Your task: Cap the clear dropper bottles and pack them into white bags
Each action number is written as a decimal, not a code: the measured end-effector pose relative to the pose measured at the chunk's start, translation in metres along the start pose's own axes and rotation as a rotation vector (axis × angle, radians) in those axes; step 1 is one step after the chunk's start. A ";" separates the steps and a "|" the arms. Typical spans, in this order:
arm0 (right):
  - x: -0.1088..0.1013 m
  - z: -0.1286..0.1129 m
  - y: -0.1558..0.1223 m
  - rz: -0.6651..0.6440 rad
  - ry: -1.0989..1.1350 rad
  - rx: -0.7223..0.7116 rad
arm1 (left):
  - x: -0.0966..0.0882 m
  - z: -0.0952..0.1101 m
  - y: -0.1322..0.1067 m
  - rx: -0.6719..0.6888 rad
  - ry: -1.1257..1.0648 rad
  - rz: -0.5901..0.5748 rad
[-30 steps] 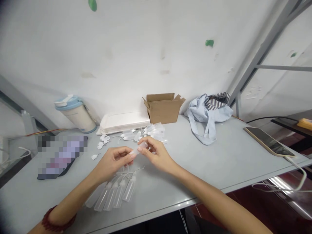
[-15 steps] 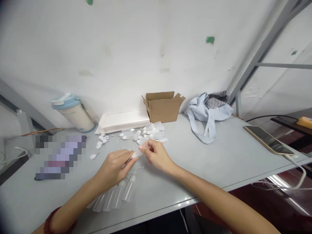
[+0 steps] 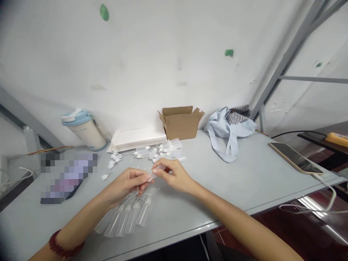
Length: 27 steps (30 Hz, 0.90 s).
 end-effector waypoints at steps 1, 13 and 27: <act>0.000 0.000 0.000 0.007 0.007 0.028 | 0.000 -0.001 0.001 0.014 0.002 0.015; 0.006 0.004 0.001 0.022 0.134 0.266 | 0.012 -0.008 -0.002 0.470 0.919 0.286; -0.008 0.017 0.010 -0.088 0.366 0.371 | -0.009 -0.004 0.006 0.347 0.724 0.436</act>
Point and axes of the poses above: each hand's wrist, its own y-axis towards the middle knuckle, its own x-axis out of the palm, z = x × y, the point moved 1 cm from there along y, towards the middle knuckle, and after that the axes turned 3 degrees about z, right-handed, at the moved point
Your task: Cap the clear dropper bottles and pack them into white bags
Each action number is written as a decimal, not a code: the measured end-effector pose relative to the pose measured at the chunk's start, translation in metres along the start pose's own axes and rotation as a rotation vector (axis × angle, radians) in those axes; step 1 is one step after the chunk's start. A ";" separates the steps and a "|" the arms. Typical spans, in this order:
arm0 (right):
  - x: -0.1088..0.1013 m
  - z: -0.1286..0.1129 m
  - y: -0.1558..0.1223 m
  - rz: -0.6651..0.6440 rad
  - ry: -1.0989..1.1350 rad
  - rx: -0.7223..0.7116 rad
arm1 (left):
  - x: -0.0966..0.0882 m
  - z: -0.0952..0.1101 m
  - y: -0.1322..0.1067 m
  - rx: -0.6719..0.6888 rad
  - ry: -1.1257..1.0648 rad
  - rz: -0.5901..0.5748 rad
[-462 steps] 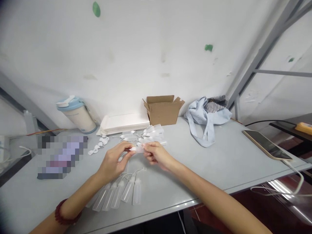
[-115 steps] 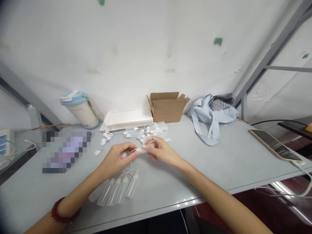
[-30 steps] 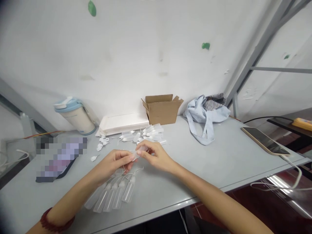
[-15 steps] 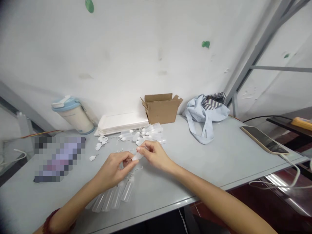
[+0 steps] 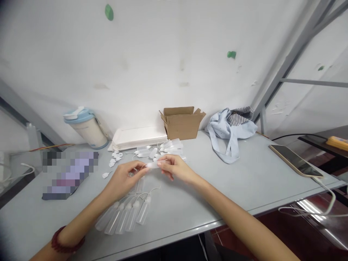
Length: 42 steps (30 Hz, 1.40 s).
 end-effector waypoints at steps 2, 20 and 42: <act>-0.006 0.002 0.003 0.057 0.086 -0.013 | -0.007 -0.008 0.004 -0.107 -0.056 0.109; 0.010 0.001 -0.011 -0.441 -0.015 0.106 | -0.091 -0.044 0.012 -0.376 0.178 -0.119; 0.032 0.000 -0.032 -0.708 -0.421 0.225 | -0.078 -0.057 0.011 -0.324 0.368 -0.152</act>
Point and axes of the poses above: each hand's wrist, its own y-axis towards the middle knuckle, its own x-axis out of the palm, z = x × y, the point moved 1 cm from there along y, towards the middle knuckle, and after that the axes turned 3 degrees about z, right-handed, at the moved point
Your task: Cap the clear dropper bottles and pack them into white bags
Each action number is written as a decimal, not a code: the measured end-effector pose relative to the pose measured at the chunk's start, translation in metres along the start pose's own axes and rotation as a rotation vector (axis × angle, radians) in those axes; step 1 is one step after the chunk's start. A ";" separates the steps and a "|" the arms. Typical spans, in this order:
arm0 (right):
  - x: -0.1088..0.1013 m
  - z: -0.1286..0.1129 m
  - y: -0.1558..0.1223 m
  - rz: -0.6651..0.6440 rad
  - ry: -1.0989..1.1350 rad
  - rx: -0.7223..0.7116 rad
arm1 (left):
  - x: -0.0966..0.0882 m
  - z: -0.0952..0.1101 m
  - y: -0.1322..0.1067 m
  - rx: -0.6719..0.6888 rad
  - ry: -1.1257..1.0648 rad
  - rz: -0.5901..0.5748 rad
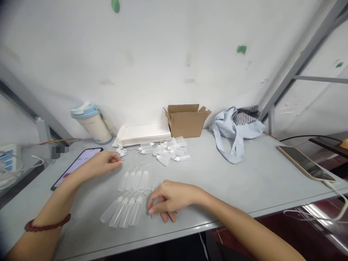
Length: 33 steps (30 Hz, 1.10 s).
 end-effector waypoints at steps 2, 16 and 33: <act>-0.002 0.001 -0.001 0.009 -0.062 0.009 | 0.002 0.015 -0.003 0.058 -0.221 -0.010; -0.016 -0.008 -0.011 0.512 -0.170 -0.304 | 0.029 0.058 -0.016 0.113 -0.992 -0.193; -0.011 0.004 0.003 0.379 0.258 -0.390 | 0.047 0.074 -0.022 0.179 -1.033 -0.229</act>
Point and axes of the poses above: each hand's wrist, its own y-axis towards the middle knuckle, its own x-axis out of the palm, z = x × y, the point moved 1 cm from there along y, towards the middle knuckle, and after that the axes turned 3 degrees about z, right-handed, at the moved point
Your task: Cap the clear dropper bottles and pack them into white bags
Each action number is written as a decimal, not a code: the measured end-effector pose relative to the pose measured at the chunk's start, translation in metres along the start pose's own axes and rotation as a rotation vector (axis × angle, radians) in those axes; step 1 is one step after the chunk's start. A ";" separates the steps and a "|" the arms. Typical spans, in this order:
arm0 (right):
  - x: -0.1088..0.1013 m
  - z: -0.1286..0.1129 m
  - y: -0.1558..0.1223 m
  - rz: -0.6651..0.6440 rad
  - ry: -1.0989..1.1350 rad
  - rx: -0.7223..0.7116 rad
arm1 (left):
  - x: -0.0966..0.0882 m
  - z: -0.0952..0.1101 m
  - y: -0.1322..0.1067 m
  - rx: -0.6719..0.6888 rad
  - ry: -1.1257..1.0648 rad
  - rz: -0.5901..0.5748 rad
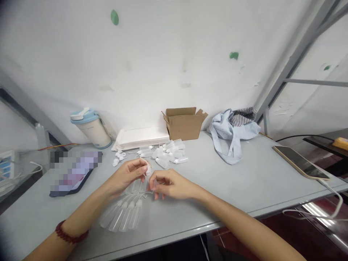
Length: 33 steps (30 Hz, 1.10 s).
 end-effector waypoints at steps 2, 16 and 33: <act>0.000 0.000 0.000 0.011 0.026 0.006 | 0.000 0.000 0.000 -0.014 0.015 -0.002; 0.010 0.007 0.004 -0.005 0.549 0.031 | 0.008 -0.001 -0.005 0.065 -0.212 -0.096; 0.005 0.010 0.008 -0.001 0.547 0.072 | -0.003 -0.002 -0.003 -0.002 -0.234 0.014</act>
Point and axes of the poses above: each hand's wrist, its own y-axis towards the middle knuckle, its own x-axis out of the palm, z = x × y, the point moved 1 cm from there along y, towards the middle knuckle, and after that the axes turned 3 degrees about z, right-handed, at the moved point
